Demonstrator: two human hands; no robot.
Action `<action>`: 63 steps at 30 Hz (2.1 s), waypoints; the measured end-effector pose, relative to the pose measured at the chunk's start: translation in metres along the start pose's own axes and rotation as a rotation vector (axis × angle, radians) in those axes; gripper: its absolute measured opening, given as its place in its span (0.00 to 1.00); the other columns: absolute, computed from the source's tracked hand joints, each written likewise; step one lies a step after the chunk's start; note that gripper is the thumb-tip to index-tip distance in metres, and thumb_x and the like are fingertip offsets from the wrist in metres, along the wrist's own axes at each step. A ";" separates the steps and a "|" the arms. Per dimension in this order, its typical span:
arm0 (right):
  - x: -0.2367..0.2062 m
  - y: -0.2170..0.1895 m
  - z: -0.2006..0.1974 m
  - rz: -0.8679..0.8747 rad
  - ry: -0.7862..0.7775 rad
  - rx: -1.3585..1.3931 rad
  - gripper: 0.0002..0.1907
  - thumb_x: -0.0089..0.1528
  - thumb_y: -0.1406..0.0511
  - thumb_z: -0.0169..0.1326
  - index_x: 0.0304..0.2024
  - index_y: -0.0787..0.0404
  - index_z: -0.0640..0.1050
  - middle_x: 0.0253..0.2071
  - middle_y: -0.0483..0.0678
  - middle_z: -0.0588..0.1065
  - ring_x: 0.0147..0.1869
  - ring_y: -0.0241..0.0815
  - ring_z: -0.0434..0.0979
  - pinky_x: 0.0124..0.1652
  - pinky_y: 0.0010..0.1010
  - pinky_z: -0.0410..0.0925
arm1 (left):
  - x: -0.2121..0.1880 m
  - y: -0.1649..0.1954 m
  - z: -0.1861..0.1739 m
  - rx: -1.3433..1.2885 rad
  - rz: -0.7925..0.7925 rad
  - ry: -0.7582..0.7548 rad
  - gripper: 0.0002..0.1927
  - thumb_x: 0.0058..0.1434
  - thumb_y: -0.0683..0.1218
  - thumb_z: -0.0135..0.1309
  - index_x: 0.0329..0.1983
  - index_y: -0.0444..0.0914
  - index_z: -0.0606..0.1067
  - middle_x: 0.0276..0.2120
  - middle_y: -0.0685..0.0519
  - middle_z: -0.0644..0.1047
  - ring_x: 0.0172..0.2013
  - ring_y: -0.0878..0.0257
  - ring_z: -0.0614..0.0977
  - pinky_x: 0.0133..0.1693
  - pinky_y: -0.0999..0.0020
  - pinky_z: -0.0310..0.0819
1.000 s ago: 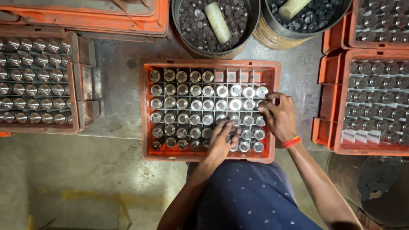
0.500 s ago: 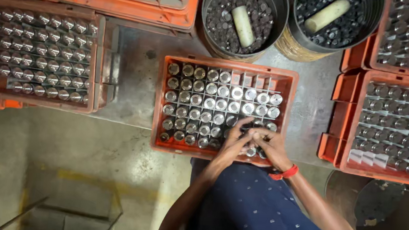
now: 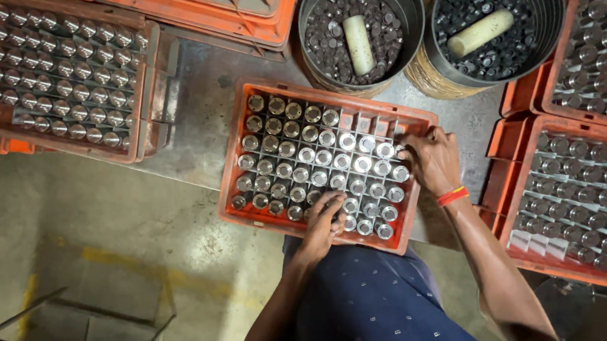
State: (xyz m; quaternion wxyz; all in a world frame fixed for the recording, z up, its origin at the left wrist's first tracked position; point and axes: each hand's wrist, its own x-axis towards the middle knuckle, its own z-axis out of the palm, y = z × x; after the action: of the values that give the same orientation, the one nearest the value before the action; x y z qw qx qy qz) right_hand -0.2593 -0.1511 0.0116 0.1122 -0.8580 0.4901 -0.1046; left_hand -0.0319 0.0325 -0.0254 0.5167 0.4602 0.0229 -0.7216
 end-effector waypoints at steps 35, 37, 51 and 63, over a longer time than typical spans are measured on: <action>0.226 -0.064 -0.006 0.205 0.388 0.397 0.19 0.70 0.54 0.50 0.53 0.60 0.76 0.49 0.60 0.79 0.53 0.62 0.79 0.51 0.51 0.71 | 0.013 0.126 -0.067 0.379 0.901 0.193 0.21 0.67 0.53 0.47 0.50 0.31 0.75 0.49 0.40 0.79 0.53 0.49 0.79 0.59 0.54 0.66; 0.230 -0.060 0.005 0.326 0.294 0.145 0.27 0.64 0.51 0.57 0.59 0.59 0.70 0.48 0.65 0.78 0.50 0.67 0.79 0.47 0.54 0.72 | 0.011 0.136 -0.091 0.697 0.967 0.359 0.18 0.67 0.52 0.51 0.49 0.34 0.76 0.49 0.42 0.79 0.53 0.49 0.78 0.57 0.52 0.68; 0.094 -0.089 -0.063 0.535 0.391 1.571 0.32 0.65 0.67 0.52 0.71 0.49 0.60 0.56 0.46 0.71 0.52 0.38 0.79 0.42 0.29 0.77 | -0.022 0.150 -0.044 0.880 0.783 0.291 0.21 0.61 0.47 0.59 0.56 0.36 0.72 0.53 0.45 0.75 0.52 0.51 0.79 0.52 0.57 0.74; -0.109 -0.150 0.025 0.519 0.492 1.238 0.40 0.63 0.62 0.61 0.75 0.58 0.59 0.64 0.54 0.66 0.63 0.43 0.71 0.57 0.36 0.71 | -0.057 0.041 0.021 0.594 0.349 -0.204 0.25 0.66 0.47 0.57 0.63 0.31 0.71 0.45 0.49 0.79 0.39 0.62 0.81 0.43 0.63 0.80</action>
State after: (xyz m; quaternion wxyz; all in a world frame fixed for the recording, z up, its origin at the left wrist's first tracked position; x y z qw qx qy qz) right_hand -0.1835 0.0201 0.0245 0.4862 -0.4441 0.5401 -0.5240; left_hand -0.0116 0.0439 0.0443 0.4753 0.5132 -0.3185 -0.6398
